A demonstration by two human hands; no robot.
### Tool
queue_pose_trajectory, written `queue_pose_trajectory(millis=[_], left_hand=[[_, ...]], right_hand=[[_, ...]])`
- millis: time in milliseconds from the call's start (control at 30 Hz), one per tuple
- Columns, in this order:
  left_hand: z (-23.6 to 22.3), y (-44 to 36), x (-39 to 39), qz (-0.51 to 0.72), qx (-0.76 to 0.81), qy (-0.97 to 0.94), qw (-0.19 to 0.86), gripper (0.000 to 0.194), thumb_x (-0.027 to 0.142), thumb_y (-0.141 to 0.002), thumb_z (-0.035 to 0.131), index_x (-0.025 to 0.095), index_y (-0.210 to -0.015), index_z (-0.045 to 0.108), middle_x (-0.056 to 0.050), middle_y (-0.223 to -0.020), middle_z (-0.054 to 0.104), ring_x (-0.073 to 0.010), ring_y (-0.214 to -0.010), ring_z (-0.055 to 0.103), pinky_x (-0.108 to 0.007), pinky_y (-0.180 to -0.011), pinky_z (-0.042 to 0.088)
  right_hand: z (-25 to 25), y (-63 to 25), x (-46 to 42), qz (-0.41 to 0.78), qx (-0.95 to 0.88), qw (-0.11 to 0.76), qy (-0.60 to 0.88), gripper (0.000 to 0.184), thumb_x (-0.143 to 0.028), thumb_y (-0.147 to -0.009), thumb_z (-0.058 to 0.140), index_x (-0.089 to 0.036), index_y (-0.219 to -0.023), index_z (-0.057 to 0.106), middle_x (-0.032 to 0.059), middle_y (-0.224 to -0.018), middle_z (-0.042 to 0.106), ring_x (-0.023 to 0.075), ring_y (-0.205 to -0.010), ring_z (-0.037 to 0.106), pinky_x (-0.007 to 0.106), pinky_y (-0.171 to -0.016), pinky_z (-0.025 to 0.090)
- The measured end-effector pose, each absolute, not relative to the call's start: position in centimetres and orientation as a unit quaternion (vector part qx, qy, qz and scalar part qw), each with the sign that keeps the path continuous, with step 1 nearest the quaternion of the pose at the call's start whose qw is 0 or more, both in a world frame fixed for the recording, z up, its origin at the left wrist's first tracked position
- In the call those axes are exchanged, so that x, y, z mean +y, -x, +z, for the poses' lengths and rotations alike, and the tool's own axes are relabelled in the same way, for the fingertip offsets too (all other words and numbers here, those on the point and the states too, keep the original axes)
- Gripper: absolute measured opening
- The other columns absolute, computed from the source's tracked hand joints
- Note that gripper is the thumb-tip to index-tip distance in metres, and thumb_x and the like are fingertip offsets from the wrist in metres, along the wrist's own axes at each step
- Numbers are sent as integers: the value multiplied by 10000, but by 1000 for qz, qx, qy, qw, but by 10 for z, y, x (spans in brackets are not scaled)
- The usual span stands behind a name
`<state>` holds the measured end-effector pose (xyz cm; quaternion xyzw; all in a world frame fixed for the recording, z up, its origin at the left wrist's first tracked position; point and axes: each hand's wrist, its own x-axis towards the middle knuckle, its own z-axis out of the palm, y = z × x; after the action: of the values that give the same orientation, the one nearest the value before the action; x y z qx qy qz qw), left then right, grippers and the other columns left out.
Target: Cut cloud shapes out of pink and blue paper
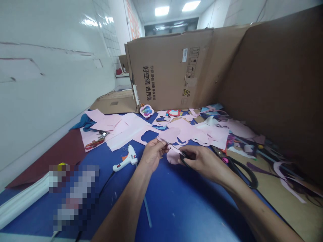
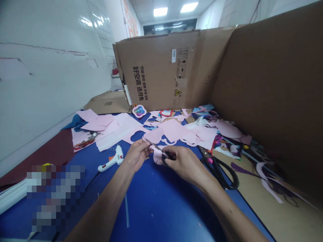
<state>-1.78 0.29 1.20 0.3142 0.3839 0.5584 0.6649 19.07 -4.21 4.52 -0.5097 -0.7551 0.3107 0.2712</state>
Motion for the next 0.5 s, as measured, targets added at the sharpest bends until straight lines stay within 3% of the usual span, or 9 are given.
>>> queue_pose_trajectory(millis=[200,500], left_hand=[[11,18,4,556,388,-323,660,271,256,-623,952,147,-777,759,-47,-743,751,-124,-646,665,-266,-707,544],[10,19,5,550,388,-338,657,269,261,-613,949,152,-747,743,-47,-711,742,-129,-656,666,-254,-698,534]], right_hand=[[45,-191,-41,313,-762,263,502,168,-322,-918,627,-234,-940,769,-21,-731,622,168,-676,499,278,-616,333],[48,-192,-43,332,-757,260,499,157,-316,-921,630,-237,-934,764,-23,-742,632,168,-680,489,290,-622,334]])
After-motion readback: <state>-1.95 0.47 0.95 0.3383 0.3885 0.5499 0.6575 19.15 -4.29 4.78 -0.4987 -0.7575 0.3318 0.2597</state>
